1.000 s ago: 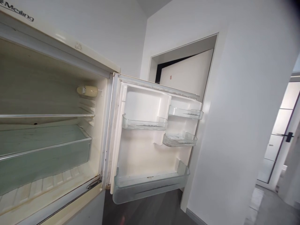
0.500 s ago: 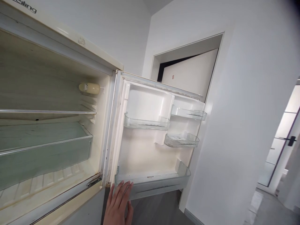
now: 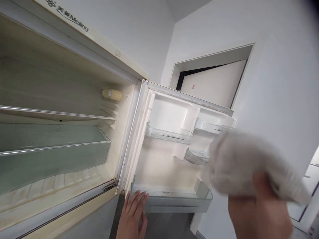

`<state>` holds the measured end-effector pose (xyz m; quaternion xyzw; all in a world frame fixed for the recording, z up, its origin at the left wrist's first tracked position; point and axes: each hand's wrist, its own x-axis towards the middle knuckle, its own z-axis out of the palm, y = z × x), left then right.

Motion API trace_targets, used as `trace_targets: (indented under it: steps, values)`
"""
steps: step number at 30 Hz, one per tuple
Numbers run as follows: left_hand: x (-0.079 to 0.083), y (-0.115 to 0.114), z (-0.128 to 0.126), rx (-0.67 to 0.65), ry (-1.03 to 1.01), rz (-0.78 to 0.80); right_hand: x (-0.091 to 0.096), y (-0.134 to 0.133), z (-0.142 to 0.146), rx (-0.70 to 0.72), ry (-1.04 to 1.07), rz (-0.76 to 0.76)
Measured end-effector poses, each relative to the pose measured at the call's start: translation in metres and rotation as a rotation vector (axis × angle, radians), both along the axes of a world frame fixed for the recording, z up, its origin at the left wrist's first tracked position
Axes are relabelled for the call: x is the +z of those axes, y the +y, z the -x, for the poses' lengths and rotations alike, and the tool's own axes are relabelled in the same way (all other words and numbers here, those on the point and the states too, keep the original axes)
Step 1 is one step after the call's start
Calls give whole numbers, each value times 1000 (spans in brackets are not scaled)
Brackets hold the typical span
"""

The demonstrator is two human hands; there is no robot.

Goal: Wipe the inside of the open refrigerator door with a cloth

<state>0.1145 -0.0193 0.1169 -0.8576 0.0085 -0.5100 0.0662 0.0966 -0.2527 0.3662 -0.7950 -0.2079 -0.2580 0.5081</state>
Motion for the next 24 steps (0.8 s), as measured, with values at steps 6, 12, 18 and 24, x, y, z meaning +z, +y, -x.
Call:
trace_targets:
  steps: [6,12,18,24]
  values:
    - [4,5,5,2,27,-51,136,144,-78,223,-900,170]
    - [4,10,6,-4,45,-77,141,216,-121,302,-629,385]
    - [-2,10,3,-7,53,-46,118,197,-117,341,-422,194]
    - [-10,7,-4,25,0,-37,114,178,-120,388,-281,413]
